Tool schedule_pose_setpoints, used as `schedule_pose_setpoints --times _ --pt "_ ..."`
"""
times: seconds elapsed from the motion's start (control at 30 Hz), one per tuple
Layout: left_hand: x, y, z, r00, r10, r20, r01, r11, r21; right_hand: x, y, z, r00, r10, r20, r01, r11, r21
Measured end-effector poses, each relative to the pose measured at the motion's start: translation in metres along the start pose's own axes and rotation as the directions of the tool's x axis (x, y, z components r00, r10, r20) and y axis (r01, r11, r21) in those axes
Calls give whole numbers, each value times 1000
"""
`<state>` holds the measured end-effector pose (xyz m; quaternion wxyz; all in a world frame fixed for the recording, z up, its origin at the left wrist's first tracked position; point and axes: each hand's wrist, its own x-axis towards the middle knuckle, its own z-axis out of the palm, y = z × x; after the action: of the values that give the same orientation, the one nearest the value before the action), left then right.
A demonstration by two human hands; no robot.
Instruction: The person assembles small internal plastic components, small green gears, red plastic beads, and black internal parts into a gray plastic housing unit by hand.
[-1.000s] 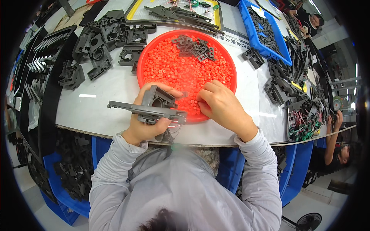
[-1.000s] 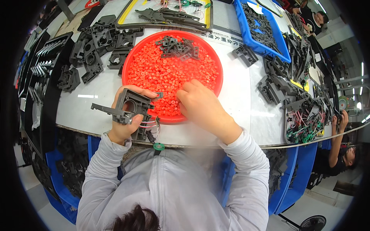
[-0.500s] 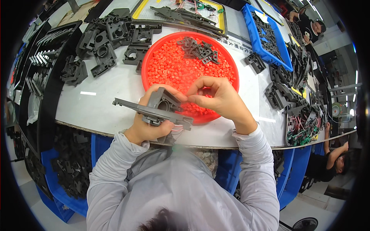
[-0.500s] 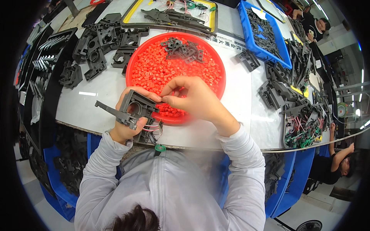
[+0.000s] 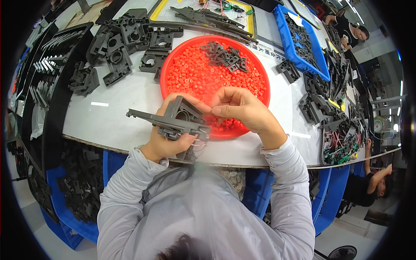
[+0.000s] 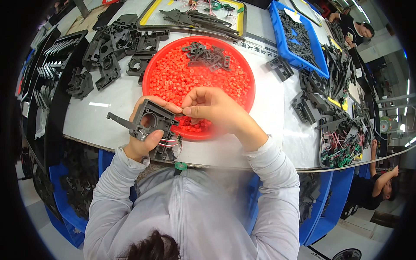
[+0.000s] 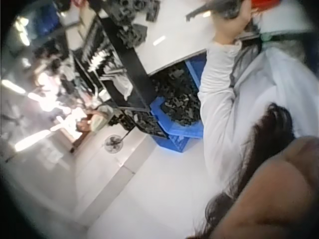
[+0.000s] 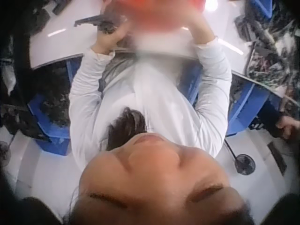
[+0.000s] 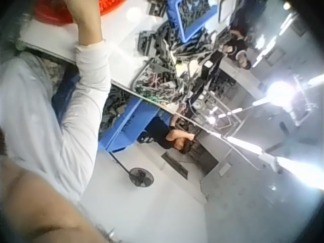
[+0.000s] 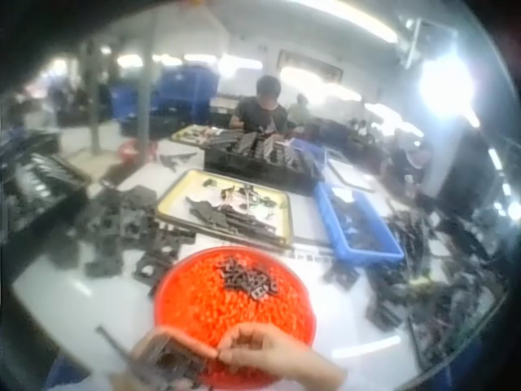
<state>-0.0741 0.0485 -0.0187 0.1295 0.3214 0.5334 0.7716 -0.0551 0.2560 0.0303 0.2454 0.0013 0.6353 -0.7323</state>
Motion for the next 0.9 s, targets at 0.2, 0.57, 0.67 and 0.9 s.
schedule_pose_setpoints --times 0.2,0.57,0.67,0.9 --pt "-1 -4 4 1000 -8 -1 8 999 -54 -1 9 7 992 -76 -97 72 996 -45" --pt "4 3 7 998 65 -27 -68 985 -157 -11 12 19 732 -680 -50 474 561 -678" --pt "1 7 8 998 -9 -58 -7 964 -264 -12 15 20 646 -763 40 476 361 -802" --pt "-9 17 12 999 -26 -45 18 983 -181 -23 17 28 593 -794 131 513 247 -822"
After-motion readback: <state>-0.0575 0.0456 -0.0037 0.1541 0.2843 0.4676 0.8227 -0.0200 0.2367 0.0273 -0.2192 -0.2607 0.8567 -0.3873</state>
